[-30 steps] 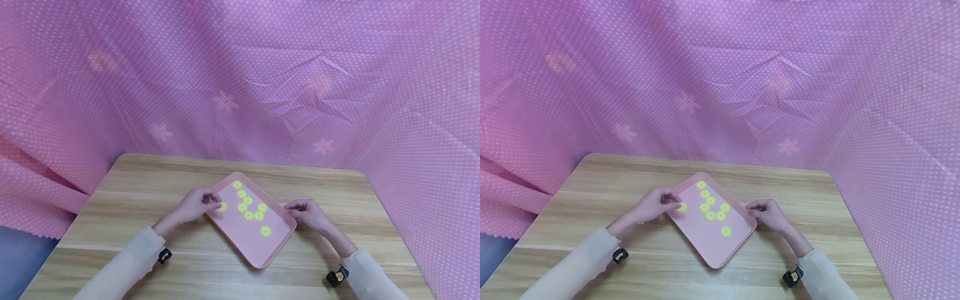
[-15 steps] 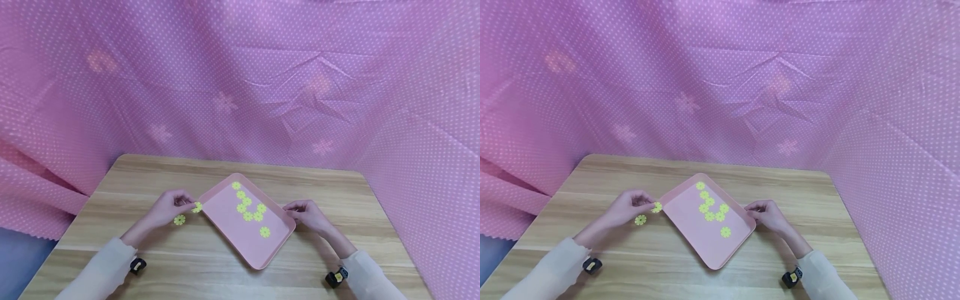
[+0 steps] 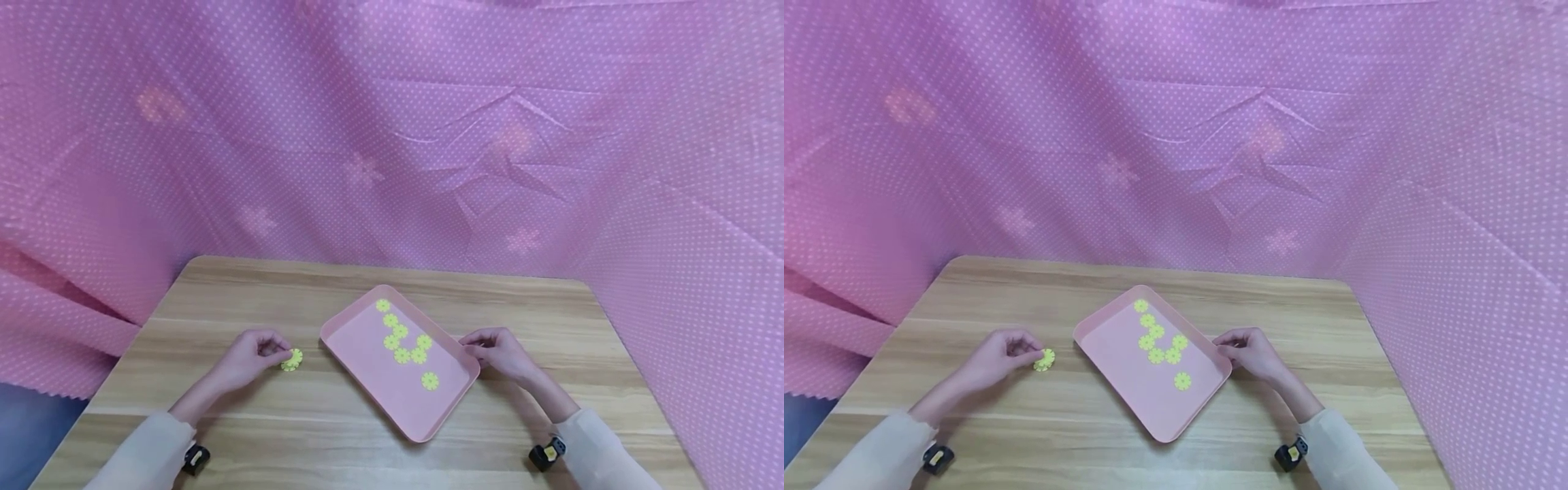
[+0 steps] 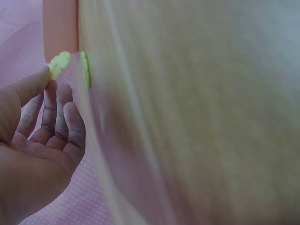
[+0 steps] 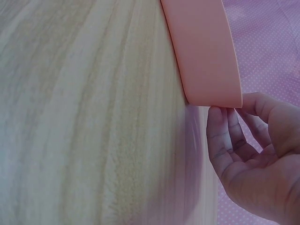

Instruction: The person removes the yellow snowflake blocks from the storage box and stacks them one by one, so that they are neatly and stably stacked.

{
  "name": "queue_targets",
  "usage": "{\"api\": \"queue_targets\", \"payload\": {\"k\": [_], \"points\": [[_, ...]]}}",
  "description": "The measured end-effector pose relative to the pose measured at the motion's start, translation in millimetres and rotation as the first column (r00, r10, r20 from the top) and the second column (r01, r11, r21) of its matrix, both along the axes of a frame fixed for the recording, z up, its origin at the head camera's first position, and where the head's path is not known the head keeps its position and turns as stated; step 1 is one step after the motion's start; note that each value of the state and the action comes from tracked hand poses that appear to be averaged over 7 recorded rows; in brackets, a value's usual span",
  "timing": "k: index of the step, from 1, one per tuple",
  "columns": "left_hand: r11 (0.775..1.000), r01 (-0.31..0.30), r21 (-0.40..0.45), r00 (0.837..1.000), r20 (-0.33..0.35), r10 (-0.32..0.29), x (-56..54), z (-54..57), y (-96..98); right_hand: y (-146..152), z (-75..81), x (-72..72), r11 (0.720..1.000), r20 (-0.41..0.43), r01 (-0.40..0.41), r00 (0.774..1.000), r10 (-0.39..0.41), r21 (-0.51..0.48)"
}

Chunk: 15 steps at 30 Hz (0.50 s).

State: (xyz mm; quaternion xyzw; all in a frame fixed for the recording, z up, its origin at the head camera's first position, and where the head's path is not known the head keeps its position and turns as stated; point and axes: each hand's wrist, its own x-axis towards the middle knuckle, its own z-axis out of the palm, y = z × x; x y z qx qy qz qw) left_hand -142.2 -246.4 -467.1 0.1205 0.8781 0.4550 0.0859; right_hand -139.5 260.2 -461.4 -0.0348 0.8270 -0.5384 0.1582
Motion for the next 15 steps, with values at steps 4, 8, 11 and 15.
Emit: {"api": "queue_targets", "payload": {"k": [4,8,11,15], "points": [[1.0,-0.007,-0.006,1.0,0.001,0.007,2.9,-7.3,-5.4,-0.9,0.2,-0.1,1.0,0.004,-0.005,1.0,0.005,-0.008],[1.0,-0.012,-0.019,1.0,0.001,0.012,2.5,-12.5,-9.0,-1.3,0.6,-0.4,1.0,0.007,-0.004,1.0,0.005,-0.015],[0.999,-0.012,-0.039,1.0,0.006,0.012,1.4,-14.5,-9.9,-0.5,0.1,-0.9,1.0,0.002,-0.006,1.0,0.006,-0.012],[0.998,-0.024,-0.065,0.999,0.022,0.026,0.4,-14.7,-8.4,0.6,-0.4,-1.7,1.0,-0.002,-0.01,1.0,0.01,-0.007]]}}
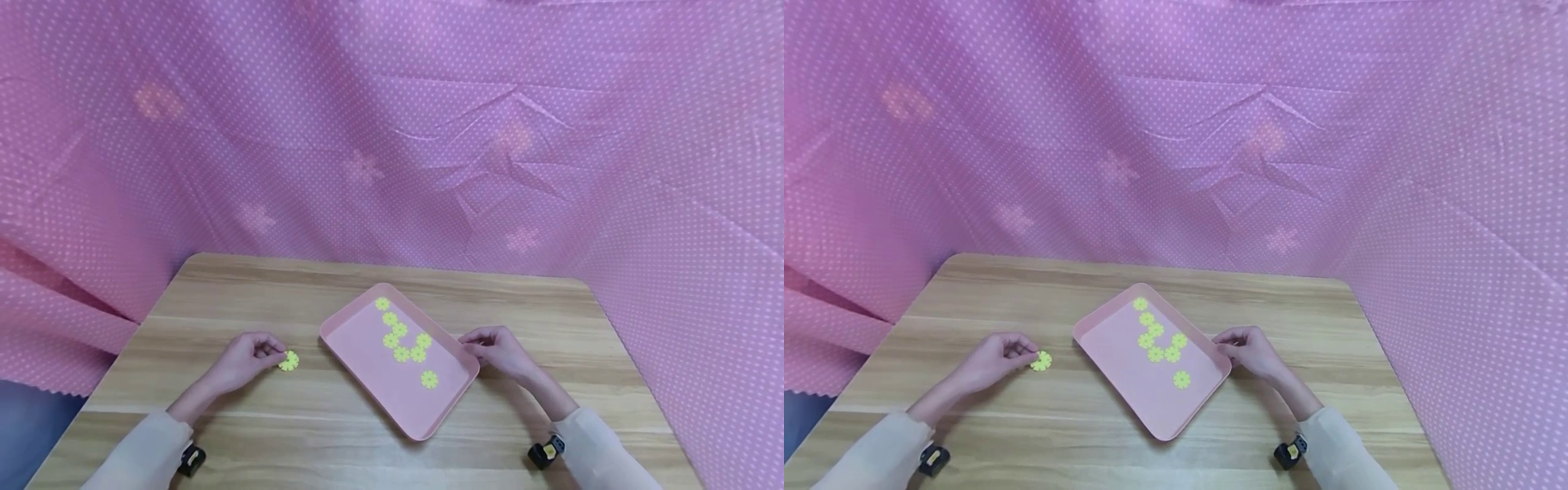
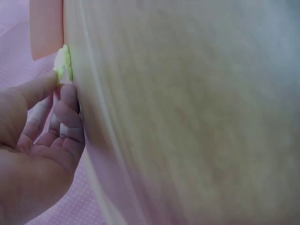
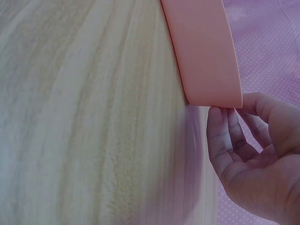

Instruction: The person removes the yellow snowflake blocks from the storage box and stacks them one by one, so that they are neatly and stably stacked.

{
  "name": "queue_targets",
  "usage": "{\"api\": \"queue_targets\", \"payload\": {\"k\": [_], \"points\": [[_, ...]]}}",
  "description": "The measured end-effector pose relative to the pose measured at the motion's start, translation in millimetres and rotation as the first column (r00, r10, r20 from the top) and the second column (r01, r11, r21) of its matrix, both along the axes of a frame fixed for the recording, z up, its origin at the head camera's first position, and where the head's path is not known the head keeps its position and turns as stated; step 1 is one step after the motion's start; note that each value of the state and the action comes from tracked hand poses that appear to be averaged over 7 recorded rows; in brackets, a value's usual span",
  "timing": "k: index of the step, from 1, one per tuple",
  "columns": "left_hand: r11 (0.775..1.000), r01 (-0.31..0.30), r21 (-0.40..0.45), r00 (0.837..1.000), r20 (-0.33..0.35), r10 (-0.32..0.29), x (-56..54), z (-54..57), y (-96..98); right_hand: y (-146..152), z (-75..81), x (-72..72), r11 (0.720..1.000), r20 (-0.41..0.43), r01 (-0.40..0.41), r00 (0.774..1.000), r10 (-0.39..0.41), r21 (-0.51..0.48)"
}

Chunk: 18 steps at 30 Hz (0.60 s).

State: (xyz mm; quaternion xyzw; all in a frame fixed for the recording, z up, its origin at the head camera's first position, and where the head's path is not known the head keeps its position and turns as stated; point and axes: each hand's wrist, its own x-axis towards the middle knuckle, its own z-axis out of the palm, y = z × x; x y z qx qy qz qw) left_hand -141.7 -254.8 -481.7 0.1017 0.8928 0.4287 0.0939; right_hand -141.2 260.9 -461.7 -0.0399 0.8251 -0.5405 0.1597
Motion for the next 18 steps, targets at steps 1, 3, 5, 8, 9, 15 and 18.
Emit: {"api": "queue_targets", "payload": {"k": [1,3,5,8,9,15,18], "points": [[1.0,-0.001,-0.005,1.0,0.003,0.001,0.0,0.5,0.4,0.1,0.1,-0.2,1.0,0.0,0.0,1.0,0.0,0.001],[1.0,-0.002,-0.011,1.0,0.008,0.002,0.0,1.5,1.6,0.1,0.7,-0.4,1.0,-0.001,-0.001,1.0,0.001,0.002],[1.0,0.002,-0.014,1.0,0.01,-0.001,-0.1,2.6,2.5,0.1,1.5,-0.4,1.0,-0.002,-0.002,1.0,0.002,0.003],[1.0,0.009,-0.013,1.0,0.019,-0.009,-0.6,4.0,3.8,-0.1,2.7,-0.1,1.0,-0.001,-0.004,1.0,0.004,0.005],[1.0,0.011,-0.012,1.0,0.023,-0.011,-0.7,4.6,4.3,-0.2,2.9,0.0,1.0,0.001,-0.003,1.0,0.003,0.005],[1.0,0.026,-0.011,0.999,0.037,-0.025,-2.2,6.6,5.3,-0.2,2.8,-0.5,1.0,0.007,0.001,1.0,-0.001,0.003],[0.999,0.033,-0.018,0.999,0.037,-0.032,-2.7,6.5,5.3,-0.5,2.3,-0.7,1.0,0.011,0.004,1.0,-0.004,-0.001]]}}
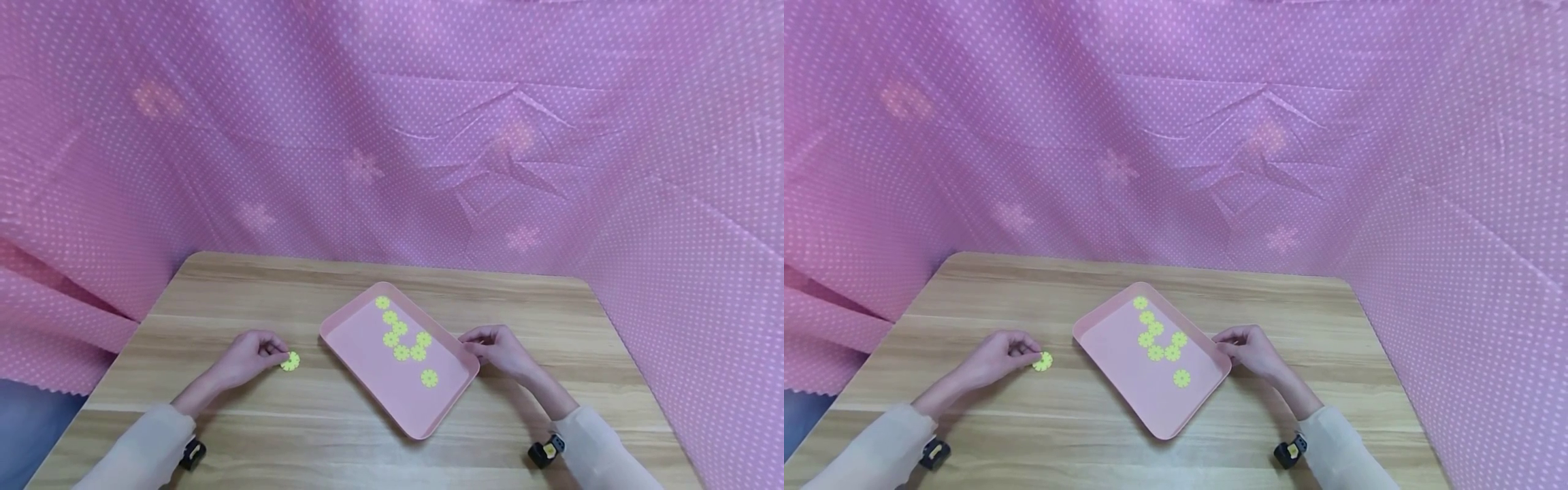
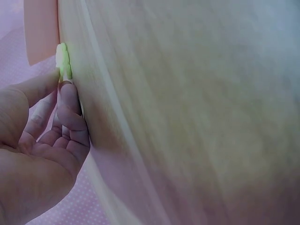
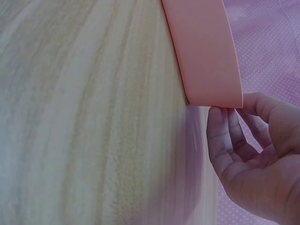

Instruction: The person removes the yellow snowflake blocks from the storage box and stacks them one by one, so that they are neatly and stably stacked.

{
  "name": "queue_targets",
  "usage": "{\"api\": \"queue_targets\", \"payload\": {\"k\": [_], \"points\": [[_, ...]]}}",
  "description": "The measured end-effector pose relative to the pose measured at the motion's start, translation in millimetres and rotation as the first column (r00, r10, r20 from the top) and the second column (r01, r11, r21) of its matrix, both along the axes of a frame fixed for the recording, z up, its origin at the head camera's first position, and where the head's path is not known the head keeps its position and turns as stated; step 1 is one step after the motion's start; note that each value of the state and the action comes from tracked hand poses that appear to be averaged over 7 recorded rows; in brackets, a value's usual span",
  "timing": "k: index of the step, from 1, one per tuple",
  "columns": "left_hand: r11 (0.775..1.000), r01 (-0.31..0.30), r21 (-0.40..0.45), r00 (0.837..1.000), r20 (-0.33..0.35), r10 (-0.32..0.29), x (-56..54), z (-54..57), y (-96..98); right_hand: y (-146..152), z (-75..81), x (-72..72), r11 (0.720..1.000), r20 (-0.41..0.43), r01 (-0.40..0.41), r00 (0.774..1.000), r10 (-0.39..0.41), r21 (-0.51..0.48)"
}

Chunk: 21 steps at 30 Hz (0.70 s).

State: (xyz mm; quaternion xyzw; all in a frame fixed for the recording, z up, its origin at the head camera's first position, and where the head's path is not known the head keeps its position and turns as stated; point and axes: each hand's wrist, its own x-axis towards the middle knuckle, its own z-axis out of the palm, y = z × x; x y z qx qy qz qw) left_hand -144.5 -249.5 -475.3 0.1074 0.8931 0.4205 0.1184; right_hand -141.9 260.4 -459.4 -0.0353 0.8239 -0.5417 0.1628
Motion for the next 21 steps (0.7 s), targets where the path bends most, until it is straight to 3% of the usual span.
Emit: {"api": "queue_targets", "payload": {"k": [12,21], "points": [[0.999,0.018,-0.028,1.0,-0.015,-0.018,-3.3,-1.9,0.7,0.4,-0.7,0.8,1.0,-0.006,-0.007,1.0,0.007,0.001],[0.999,0.026,-0.026,1.0,-0.001,-0.026,2.1,2.6,2.2,1.7,-2.9,2.8,1.0,-0.003,-0.009,1.0,0.009,0.001]]}}
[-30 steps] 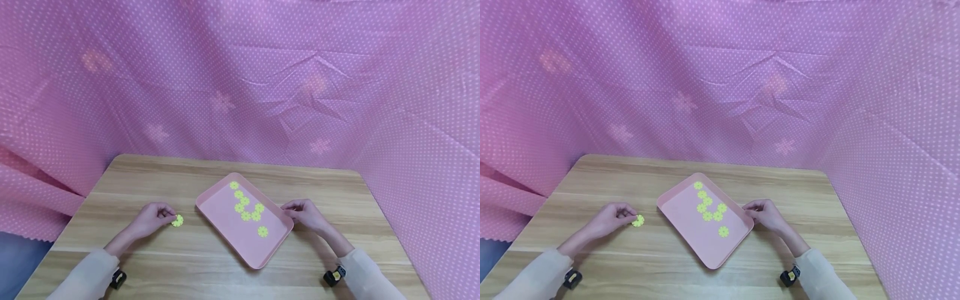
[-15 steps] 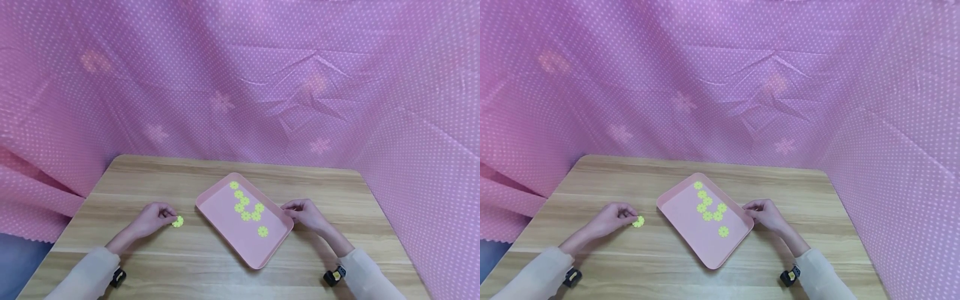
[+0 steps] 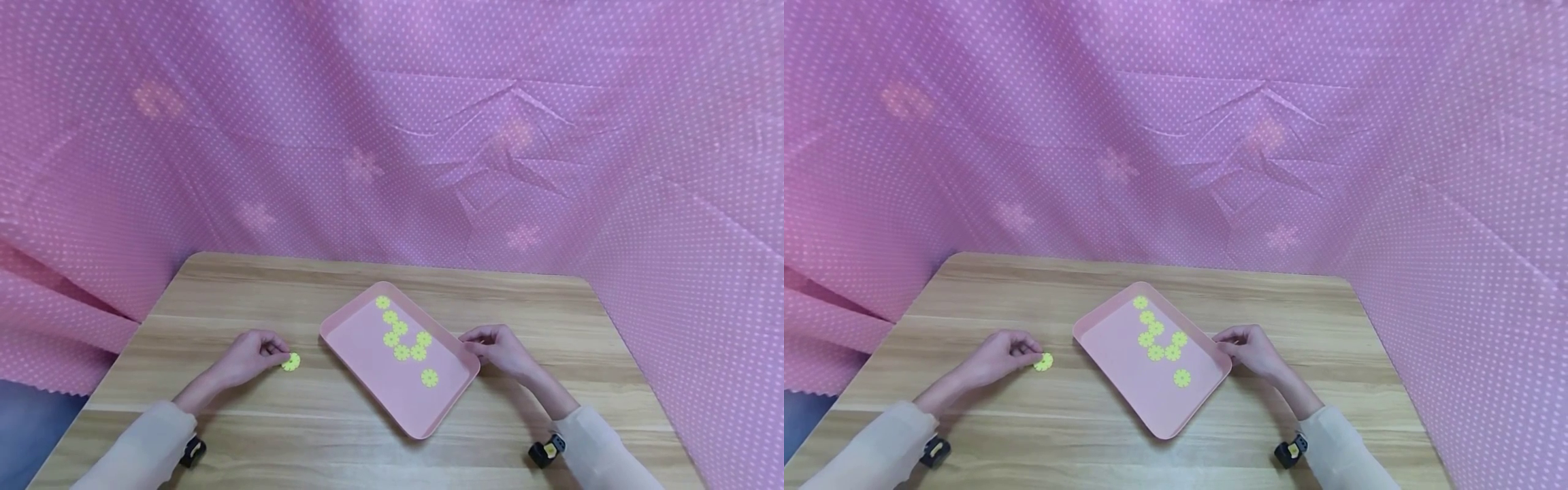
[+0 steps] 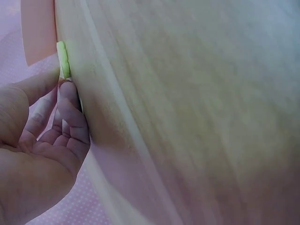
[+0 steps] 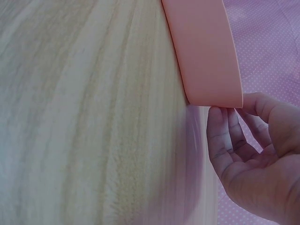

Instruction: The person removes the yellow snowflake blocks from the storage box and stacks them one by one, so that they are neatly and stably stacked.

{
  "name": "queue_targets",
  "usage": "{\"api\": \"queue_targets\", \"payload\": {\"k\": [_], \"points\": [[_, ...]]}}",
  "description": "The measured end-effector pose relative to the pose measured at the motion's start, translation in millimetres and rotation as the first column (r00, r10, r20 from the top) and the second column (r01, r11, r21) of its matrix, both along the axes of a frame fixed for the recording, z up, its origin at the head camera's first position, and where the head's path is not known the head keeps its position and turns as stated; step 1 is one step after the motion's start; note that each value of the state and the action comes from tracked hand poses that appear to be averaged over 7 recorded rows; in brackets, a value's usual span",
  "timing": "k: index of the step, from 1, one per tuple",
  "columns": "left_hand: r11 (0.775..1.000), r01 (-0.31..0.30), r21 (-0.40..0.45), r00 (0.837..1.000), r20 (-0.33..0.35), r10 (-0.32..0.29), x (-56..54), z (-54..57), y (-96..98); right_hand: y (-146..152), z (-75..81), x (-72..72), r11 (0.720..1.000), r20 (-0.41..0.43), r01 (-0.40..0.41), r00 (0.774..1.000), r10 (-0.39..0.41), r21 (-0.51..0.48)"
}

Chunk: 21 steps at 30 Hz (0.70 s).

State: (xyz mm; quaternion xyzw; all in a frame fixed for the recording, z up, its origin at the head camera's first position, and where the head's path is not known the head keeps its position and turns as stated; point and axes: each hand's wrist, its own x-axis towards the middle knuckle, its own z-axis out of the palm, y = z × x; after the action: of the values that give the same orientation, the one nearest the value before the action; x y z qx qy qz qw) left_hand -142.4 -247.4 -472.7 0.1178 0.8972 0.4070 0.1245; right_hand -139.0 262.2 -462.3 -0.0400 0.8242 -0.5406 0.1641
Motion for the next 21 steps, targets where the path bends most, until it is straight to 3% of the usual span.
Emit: {"api": "queue_targets", "payload": {"k": [6,10,16,21], "points": [[0.998,0.011,0.056,1.0,-0.016,-0.01,-3.1,15.2,2.3,-1.8,-0.3,3.2,1.0,-0.003,0.01,1.0,-0.01,0.011],[0.999,0.025,0.048,0.998,-0.063,-0.022,-8.9,29.4,10.7,-1.8,-0.8,3.8,1.0,-0.01,0.005,1.0,-0.004,0.014],[0.998,0.044,0.038,0.993,-0.115,-0.04,-20.2,44.3,33.9,1.0,-3.9,1.7,1.0,-0.022,-0.004,1.0,0.004,0.024],[0.995,0.077,0.061,0.989,-0.132,-0.068,-26.0,48.0,58.6,2.9,-4.7,-0.2,0.999,-0.02,-0.004,1.0,0.005,0.041]]}}
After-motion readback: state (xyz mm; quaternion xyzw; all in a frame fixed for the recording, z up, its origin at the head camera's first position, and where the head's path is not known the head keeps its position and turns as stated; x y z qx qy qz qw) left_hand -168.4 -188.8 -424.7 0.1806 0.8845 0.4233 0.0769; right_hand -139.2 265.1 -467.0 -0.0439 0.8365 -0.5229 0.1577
